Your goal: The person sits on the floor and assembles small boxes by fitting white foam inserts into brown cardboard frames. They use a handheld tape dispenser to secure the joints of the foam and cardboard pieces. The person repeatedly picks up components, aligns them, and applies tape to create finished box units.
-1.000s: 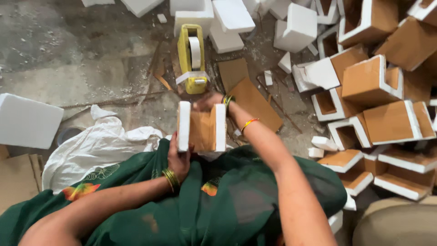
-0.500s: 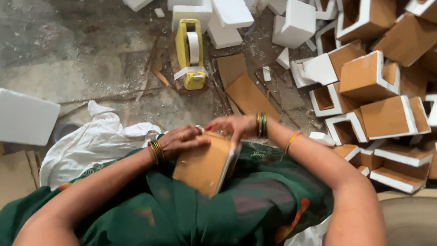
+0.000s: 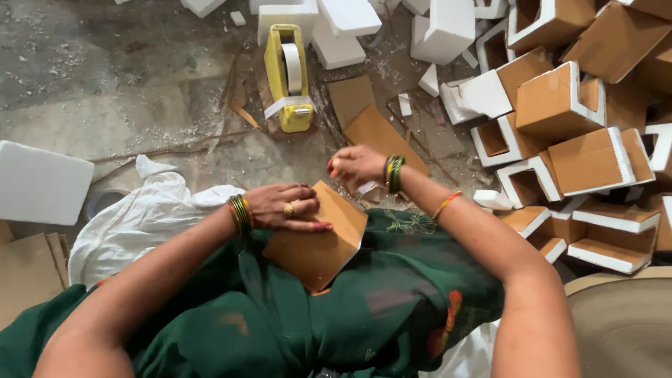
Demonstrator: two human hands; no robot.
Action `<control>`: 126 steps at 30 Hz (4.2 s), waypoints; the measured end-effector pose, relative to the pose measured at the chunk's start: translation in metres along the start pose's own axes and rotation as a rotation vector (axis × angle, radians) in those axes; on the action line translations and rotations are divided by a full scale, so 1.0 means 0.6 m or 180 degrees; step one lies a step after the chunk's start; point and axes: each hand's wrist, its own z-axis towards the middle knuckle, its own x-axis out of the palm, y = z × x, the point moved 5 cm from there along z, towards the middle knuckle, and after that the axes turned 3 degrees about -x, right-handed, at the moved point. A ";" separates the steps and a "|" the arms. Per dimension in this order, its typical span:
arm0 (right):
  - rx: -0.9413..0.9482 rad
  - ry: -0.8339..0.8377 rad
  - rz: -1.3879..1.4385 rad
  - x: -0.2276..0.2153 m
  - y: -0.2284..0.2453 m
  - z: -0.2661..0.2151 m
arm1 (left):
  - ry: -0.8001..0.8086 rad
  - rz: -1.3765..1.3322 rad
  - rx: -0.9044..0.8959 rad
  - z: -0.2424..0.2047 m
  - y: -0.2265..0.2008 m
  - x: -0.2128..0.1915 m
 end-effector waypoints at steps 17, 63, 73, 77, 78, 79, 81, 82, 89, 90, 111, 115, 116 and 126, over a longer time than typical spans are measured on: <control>-0.1771 -0.0640 -0.2168 0.189 0.115 -0.172 | -0.0100 0.0369 -0.0512 -0.027 0.036 0.006; -0.1019 0.1090 0.0135 0.059 0.141 -0.152 | 0.0007 -0.1836 -0.2297 -0.062 0.095 0.077; -0.0335 -0.1422 -0.2848 -0.180 -0.022 0.009 | 0.1582 -0.1609 -0.5210 -0.363 0.092 -0.140; -0.0303 -0.1595 -0.2311 -0.206 -0.070 0.047 | 0.1505 0.0640 -0.5781 -0.609 0.044 -0.256; -0.0379 -0.1684 -0.2090 -0.222 -0.042 0.030 | 0.1504 0.0610 -0.6346 -0.659 0.014 -0.259; -0.0487 -0.1776 -0.1834 -0.235 -0.008 0.009 | 0.1489 0.0580 -0.6842 -0.697 -0.015 -0.254; -0.0650 -0.1937 -0.1215 -0.275 -0.010 -0.023 | 0.1405 0.0485 -0.7208 -0.733 -0.079 -0.220; -0.0794 -0.2031 -0.0861 -0.297 0.014 -0.054 | 0.1340 0.0461 -0.7335 -0.742 -0.091 -0.208; -0.1686 -0.1501 0.0217 -0.276 0.170 -0.136 | 0.0757 0.0437 -0.7398 -0.752 -0.114 -0.229; -0.1514 -0.1376 0.0040 -0.241 0.165 -0.128 | 0.0615 0.0418 -0.7200 -0.742 -0.105 -0.232; -0.0946 -0.1265 -0.1145 -0.190 0.006 -0.098 | -0.0588 -0.2024 -0.3690 -0.146 0.207 -0.220; -0.0490 -0.1531 -0.1193 -0.221 -0.069 -0.062 | -0.0917 -0.1825 -0.3692 -0.151 0.204 -0.187; -0.0584 -0.1368 -0.1222 -0.211 -0.069 -0.052 | -0.1078 -0.1780 -0.3739 -0.164 0.195 -0.190; -0.0264 0.0697 0.0810 -0.054 0.012 -0.089 | -0.3613 -0.2335 -0.3917 -0.214 0.167 -0.196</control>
